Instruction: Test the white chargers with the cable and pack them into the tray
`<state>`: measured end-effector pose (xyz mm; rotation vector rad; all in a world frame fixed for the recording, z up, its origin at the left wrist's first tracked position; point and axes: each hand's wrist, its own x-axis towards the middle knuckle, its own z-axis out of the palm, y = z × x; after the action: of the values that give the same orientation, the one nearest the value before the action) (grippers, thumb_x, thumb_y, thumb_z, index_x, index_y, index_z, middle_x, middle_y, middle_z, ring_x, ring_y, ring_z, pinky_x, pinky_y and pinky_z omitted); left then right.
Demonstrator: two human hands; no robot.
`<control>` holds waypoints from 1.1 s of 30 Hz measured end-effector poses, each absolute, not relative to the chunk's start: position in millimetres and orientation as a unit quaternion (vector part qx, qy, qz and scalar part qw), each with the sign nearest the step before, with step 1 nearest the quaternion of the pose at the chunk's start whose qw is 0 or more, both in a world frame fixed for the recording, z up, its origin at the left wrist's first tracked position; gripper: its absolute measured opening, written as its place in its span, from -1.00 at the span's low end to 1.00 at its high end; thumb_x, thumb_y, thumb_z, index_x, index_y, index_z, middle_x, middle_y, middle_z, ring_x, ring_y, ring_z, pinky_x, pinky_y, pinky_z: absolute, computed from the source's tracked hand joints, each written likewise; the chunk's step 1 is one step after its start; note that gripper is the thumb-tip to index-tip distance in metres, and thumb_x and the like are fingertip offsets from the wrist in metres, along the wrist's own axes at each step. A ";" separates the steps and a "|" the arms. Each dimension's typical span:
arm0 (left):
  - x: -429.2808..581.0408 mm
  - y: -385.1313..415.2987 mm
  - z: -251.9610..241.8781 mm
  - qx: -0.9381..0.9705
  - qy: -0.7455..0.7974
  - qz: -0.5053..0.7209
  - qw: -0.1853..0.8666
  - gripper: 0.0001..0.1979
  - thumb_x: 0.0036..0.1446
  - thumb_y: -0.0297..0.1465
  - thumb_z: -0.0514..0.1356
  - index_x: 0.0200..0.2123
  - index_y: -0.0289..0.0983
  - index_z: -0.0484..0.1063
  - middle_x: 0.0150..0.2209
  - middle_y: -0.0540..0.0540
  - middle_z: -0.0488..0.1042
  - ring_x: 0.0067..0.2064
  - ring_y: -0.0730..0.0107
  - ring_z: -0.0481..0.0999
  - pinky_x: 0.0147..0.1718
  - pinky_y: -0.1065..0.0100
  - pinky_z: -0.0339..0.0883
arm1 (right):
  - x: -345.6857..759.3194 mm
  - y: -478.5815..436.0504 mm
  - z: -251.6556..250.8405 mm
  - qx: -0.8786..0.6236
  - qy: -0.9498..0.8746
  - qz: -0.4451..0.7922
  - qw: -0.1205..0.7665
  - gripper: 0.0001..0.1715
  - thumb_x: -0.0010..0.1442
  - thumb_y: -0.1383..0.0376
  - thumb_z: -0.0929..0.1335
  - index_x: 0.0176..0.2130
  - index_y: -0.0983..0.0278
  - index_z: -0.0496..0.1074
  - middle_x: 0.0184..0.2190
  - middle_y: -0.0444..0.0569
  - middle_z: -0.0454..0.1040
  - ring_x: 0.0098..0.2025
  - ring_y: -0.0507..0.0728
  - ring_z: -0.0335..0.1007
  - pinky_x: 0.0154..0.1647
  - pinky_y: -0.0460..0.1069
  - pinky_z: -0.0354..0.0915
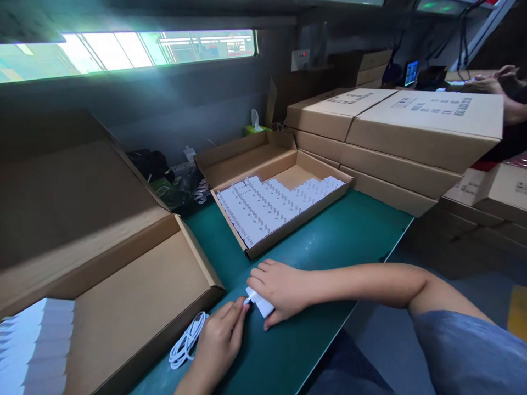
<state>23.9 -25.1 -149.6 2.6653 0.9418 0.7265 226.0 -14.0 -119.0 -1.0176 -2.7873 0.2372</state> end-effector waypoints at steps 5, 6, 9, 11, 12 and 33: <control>26.7 -21.0 -146.7 0.913 0.315 0.227 0.129 -0.76 0.25 -0.46 -0.09 -0.17 -0.34 0.34 -0.49 -0.08 0.39 -0.51 0.37 0.42 -0.55 0.39 0.32 | 225.1 -16.2 -121.6 -0.353 -0.930 0.071 0.075 -0.33 -0.07 -0.11 0.33 -0.22 0.41 0.27 -0.35 0.05 0.28 -0.31 0.17 0.16 -0.27 0.04 0.14; 25.4 -21.1 -146.5 0.913 0.315 0.222 0.135 -0.77 0.25 -0.47 -0.09 -0.17 -0.33 0.34 -0.49 -0.08 0.39 -0.51 0.37 0.42 -0.54 0.39 0.32 | 224.9 -16.9 -121.1 -0.360 -0.928 0.068 0.068 -0.33 -0.07 -0.11 0.33 -0.22 0.40 0.27 -0.35 0.05 0.28 -0.32 0.18 0.16 -0.27 0.05 0.13; 18.1 -23.2 -146.6 0.914 0.310 0.212 0.150 -0.79 0.24 -0.48 -0.07 -0.15 -0.31 0.32 -0.49 -0.06 0.39 -0.50 0.38 0.42 -0.51 0.40 0.33 | 224.4 -18.3 -118.4 -0.374 -0.924 0.065 0.044 -0.33 -0.08 -0.13 0.33 -0.24 0.39 0.28 -0.35 0.05 0.27 -0.32 0.18 0.16 -0.27 0.06 0.13; 12.7 -26.9 -147.5 0.911 0.308 0.224 0.159 -0.80 0.23 -0.50 -0.04 -0.12 -0.30 0.30 -0.47 -0.06 0.39 -0.48 0.39 0.42 -0.50 0.40 0.34 | 224.1 -18.5 -116.4 -0.377 -0.923 0.069 0.032 -0.31 -0.11 -0.13 0.35 -0.24 0.39 0.28 -0.35 0.05 0.27 -0.31 0.17 0.15 -0.26 0.06 0.12; 10.9 -29.5 -148.3 0.906 0.309 0.237 0.163 -0.80 0.22 -0.51 -0.03 -0.11 -0.30 0.28 -0.46 -0.07 0.40 -0.47 0.39 0.42 -0.49 0.40 0.34 | 223.9 -18.4 -115.7 -0.377 -0.923 0.072 0.029 -0.31 -0.12 -0.13 0.36 -0.24 0.39 0.28 -0.35 0.04 0.27 -0.31 0.17 0.15 -0.26 0.05 0.12; 32.9 -58.6 -146.1 0.906 0.327 0.217 0.157 -0.79 0.20 -0.51 -0.07 -0.20 -0.34 0.33 -0.50 -0.08 0.41 -0.51 0.32 0.42 -0.54 0.34 0.36 | 223.3 -30.2 -124.5 -0.390 -0.914 0.094 0.066 -0.45 -0.07 0.03 0.35 -0.22 0.41 0.30 -0.31 0.10 0.28 -0.25 0.22 0.15 -0.22 0.10 0.16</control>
<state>32.9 -58.6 -146.1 2.5941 0.9372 0.6199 223.3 -30.2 -124.5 -1.1769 -2.7550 0.2830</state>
